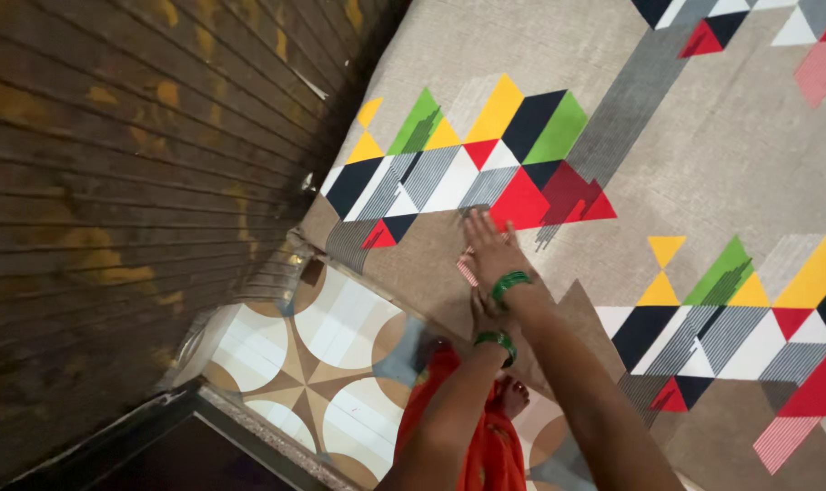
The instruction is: The person smooths a patterned bedsheet over a mattress by hand, tucks the edges into the frame, and places pillows on the bed.
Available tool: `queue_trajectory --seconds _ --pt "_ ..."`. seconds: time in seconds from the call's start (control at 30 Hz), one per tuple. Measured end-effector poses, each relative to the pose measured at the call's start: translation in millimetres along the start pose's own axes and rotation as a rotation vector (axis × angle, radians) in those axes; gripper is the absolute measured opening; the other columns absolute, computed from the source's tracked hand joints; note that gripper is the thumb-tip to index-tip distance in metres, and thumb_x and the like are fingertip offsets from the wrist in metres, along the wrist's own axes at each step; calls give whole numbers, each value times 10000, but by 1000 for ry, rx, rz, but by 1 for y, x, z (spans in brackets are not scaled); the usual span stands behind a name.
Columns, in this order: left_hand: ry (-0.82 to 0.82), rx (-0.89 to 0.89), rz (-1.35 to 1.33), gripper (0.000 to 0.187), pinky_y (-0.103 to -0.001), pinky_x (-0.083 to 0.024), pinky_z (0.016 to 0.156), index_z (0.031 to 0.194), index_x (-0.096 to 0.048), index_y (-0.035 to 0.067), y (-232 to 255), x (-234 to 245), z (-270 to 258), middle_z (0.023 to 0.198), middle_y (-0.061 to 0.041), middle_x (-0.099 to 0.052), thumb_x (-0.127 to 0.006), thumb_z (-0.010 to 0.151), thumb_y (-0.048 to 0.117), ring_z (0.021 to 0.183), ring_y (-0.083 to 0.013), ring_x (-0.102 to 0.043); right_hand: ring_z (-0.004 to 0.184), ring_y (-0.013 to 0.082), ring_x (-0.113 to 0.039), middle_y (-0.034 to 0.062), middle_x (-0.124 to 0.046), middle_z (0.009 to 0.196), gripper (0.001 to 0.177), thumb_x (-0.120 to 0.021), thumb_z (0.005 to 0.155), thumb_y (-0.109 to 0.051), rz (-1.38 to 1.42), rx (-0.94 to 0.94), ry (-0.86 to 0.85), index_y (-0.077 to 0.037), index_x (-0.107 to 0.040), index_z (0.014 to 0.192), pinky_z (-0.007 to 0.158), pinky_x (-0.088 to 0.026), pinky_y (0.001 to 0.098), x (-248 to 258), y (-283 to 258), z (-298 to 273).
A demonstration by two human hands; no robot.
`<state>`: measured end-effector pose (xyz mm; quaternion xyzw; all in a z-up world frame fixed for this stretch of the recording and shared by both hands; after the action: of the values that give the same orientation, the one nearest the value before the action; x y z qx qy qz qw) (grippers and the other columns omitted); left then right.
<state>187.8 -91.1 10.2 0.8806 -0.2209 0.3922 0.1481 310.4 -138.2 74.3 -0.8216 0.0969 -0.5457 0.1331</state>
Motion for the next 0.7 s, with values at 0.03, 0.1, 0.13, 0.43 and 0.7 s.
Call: queue_trajectory --seconds 0.03,0.1,0.13,0.43,0.7 --pt "15 -30 -9 1057 -706 20 1165 1636 33 222 -4 8 -6 1713 -100 126 -431 857 766 1561 -313 82 1549 252 -42 92 -48 1710 807 -442 982 -490 -4 5 -2 -100 -141 1621 1208 -49 574 -4 10 1" --pt "73 -40 7 1013 -705 10 1166 1634 23 229 -28 28 -13 1715 -82 111 -399 878 756 1564 -295 62 1602 256 -97 94 -109 1745 831 -503 962 -499 -94 -243 125 -117 -224 1644 1235 -105 600 -1 49 1" --pt "121 3 32 992 -705 5 1167 1633 18 233 -47 41 -14 1716 -73 104 -382 888 751 1565 -285 52 1600 273 -93 117 -115 1736 812 -494 984 -496 -54 -283 240 -95 -227 1638 1232 -88 607 7 69 -3" --pt "59 393 -293 1221 -615 54 1228 1615 107 115 -210 141 -6 1706 -154 197 -515 839 824 1577 -309 161 1587 265 -19 115 -52 1731 817 -387 1011 -534 77 -647 327 -61 -165 1640 1231 -36 599 7 140 -6" --pt "55 393 -338 1350 -645 79 1202 1633 118 96 -219 132 4 1706 -189 198 -653 770 791 1568 -351 195 1591 211 16 44 35 1732 799 -294 1017 -564 -165 -424 35 -118 -71 1641 1244 -13 554 6 -2 70"
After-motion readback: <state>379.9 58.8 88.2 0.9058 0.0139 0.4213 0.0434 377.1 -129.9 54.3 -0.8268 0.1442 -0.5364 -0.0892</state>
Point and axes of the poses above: each hand's wrist, its own z-axis towards the middle knuckle, its own x-axis out of the back of the hand, y = z × x, the point moved 6 cm from there along z, towards the middle knuckle
